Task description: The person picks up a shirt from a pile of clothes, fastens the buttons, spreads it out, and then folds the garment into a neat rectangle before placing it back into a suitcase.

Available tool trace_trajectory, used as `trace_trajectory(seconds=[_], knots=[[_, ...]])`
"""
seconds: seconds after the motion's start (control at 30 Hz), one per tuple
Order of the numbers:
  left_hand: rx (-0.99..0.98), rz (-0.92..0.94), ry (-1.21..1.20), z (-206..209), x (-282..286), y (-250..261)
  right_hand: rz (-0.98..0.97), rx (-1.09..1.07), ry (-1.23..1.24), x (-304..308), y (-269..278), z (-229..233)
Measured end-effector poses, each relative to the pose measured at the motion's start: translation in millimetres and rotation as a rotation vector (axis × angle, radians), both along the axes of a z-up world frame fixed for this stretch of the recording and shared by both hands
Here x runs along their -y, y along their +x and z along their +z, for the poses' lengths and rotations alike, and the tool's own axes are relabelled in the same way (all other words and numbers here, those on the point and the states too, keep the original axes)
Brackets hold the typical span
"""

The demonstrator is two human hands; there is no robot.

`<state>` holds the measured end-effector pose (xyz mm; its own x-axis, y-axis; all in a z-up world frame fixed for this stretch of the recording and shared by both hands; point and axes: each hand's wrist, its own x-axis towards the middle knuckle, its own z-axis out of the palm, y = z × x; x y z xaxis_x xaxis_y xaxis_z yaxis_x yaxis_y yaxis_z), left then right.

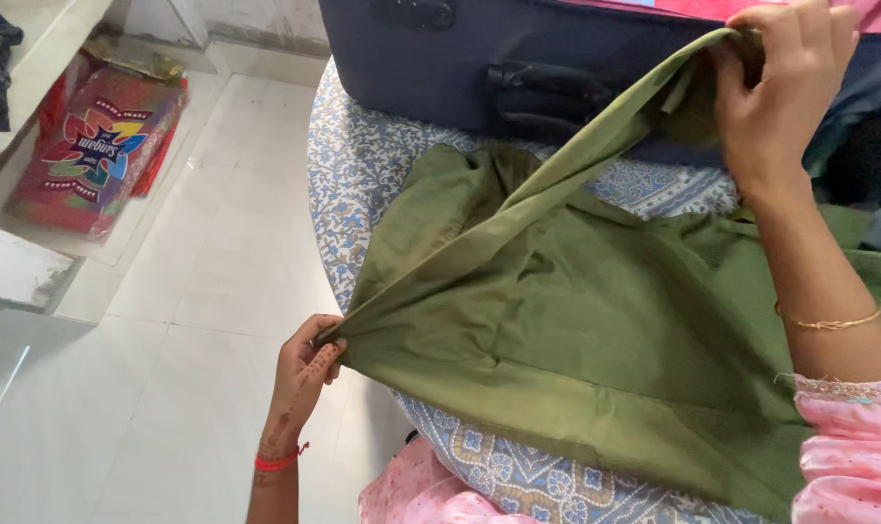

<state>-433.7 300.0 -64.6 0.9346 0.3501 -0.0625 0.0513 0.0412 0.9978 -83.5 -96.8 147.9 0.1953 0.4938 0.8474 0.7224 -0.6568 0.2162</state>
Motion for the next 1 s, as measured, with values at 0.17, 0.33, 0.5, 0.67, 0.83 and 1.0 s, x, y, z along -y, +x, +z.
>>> trace_trajectory(seconds=[0.17, 0.33, 0.5, 0.67, 0.83, 1.0], knots=[[-0.077, 0.125, 0.304, 28.7, 16.1, 2.4, -0.097, -0.243, -0.155, 10.5, 9.2, -8.3], [0.050, 0.366, 1.000, 78.2, 51.7, -2.1, 0.124, -1.181, -0.011, 14.6, 28.0, -4.4], [0.268, -0.141, 0.947, 93.0, 87.0, 16.5, 0.123, -1.811, 0.172, 14.5, 19.0, 26.9], [0.402, -0.313, 1.113, 87.9, 98.5, 43.2, 0.824, -1.993, 0.809, 44.5, 9.8, 46.9], [0.329, -0.348, 1.245, 77.1, 102.4, 45.5, 1.123, -1.856, 1.356, 43.3, -26.4, 45.2], [0.330, -0.286, 1.277, 75.8, 102.0, 44.4, 1.265, -1.792, 1.188, 41.4, -57.1, 28.9]])
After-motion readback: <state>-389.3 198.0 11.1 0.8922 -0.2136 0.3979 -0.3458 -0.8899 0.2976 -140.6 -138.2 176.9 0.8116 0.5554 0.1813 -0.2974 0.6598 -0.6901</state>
